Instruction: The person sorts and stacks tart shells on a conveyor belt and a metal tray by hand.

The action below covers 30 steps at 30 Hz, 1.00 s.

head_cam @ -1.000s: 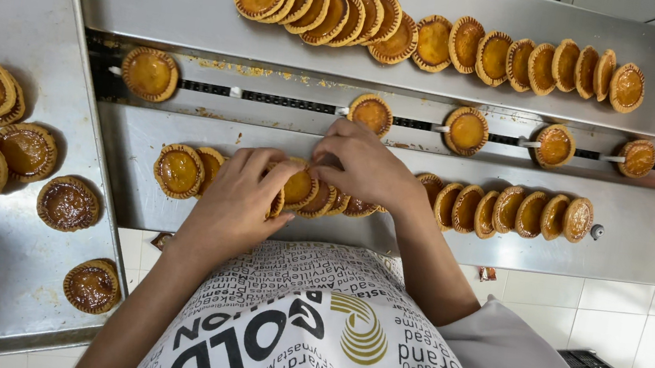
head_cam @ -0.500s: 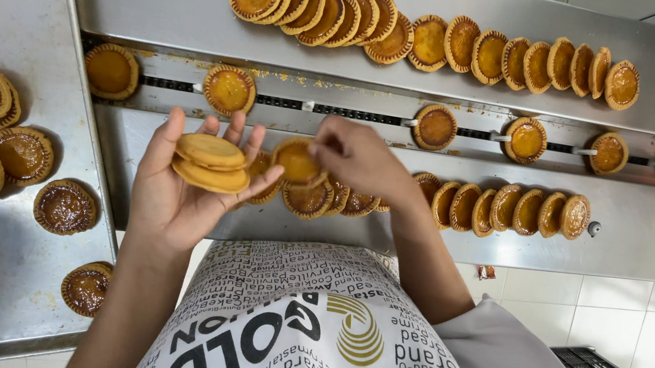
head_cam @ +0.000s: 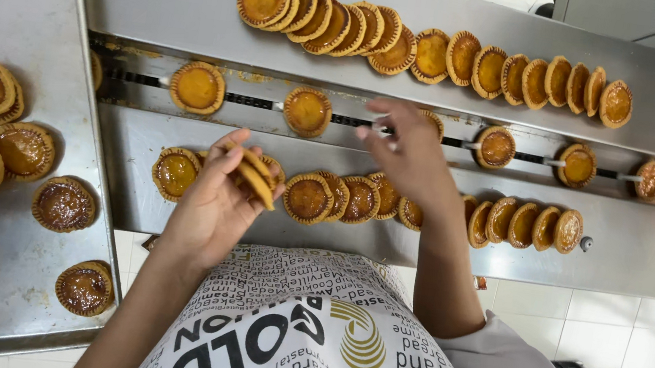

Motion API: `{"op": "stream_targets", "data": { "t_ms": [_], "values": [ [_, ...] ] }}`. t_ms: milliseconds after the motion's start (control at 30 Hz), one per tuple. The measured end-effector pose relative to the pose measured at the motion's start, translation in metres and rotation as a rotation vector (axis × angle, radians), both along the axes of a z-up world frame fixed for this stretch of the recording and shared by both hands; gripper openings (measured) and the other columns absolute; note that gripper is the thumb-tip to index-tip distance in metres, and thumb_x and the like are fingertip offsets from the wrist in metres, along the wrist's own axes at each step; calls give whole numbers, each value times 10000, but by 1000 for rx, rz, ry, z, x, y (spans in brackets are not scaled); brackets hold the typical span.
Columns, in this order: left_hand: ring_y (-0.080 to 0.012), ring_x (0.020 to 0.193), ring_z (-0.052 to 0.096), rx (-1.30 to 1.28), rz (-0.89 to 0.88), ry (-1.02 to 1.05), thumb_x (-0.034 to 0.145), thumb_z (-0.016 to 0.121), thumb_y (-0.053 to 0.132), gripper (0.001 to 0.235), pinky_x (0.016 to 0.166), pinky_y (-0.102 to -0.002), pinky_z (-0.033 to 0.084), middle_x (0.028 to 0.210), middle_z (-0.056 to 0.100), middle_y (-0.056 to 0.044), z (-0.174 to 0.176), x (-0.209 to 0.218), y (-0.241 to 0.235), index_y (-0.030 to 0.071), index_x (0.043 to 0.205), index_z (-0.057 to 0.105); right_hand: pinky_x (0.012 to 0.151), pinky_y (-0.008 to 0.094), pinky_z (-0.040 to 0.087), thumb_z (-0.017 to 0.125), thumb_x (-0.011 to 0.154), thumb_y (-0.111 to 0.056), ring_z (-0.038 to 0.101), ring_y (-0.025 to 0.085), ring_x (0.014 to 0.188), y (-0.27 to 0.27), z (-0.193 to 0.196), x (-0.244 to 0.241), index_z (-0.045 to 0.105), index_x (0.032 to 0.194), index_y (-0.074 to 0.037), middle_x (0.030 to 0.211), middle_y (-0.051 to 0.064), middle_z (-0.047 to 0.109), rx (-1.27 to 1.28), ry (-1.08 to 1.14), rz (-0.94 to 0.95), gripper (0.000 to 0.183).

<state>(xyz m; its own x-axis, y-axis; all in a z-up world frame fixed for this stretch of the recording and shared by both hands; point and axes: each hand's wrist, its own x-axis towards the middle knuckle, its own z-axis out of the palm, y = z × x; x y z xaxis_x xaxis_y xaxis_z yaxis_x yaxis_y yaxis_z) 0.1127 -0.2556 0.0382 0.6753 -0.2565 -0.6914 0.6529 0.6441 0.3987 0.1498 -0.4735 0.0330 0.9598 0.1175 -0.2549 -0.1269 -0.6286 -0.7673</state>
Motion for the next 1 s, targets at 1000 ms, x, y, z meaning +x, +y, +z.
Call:
{"op": "stream_targets", "data": {
  "t_ms": [1000],
  "values": [
    [-259, 1016, 533, 598, -249, -515, 869, 490, 185, 331, 864, -398, 409, 1038, 560, -190, -5, -64, 77, -3, 1138, 537, 932, 431, 425, 712, 692, -315, 486, 356, 1130, 90, 33, -44, 518, 1208, -175, 1198, 162, 484, -331, 89, 413, 569]
  ]
}}
